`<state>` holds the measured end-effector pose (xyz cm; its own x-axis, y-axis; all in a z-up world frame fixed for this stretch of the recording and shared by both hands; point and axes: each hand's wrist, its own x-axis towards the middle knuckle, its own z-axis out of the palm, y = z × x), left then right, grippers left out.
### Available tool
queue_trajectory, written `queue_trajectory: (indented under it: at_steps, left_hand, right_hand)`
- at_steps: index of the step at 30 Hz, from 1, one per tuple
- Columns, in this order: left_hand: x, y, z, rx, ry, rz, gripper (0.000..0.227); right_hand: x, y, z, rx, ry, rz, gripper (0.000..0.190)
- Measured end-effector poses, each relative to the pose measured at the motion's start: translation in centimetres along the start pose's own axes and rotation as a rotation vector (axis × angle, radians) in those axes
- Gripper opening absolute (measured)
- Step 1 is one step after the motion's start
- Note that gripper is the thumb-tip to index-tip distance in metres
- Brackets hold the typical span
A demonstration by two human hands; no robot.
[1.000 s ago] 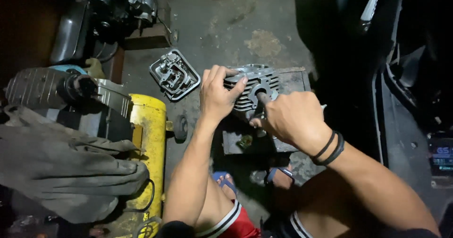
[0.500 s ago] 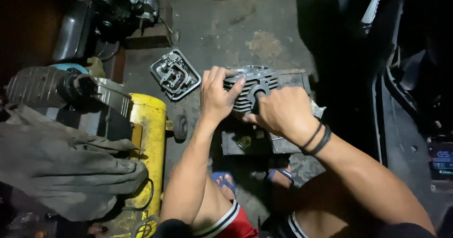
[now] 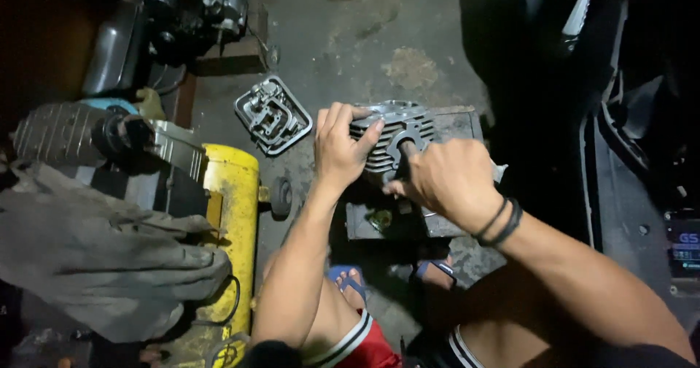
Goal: Manually lapping engine valves by rotating the valve stem within the cylinder head to ensure a proper seal.
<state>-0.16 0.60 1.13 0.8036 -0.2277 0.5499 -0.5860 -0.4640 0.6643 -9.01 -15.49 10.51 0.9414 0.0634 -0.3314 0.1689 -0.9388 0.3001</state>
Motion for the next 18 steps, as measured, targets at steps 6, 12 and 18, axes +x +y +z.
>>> queue_trajectory:
  at_steps: [6,12,18]
  left_hand:
    - [0.0,-0.8,0.2,-0.031,-0.008,0.037,0.043]
    - [-0.1,-0.8,0.3,-0.054,-0.002,0.032,0.048]
    - [0.0,-1.0,0.2,-0.074,-0.03,0.011,0.049]
  right_hand:
    - [-1.7,0.2,-0.7,-0.162,0.128,-0.056,0.059]
    - [2.2,1.4,2.0,-0.217,0.223,-0.078,0.033]
    - [-1.4,0.9,0.4,-0.396,0.204,-0.132,0.034]
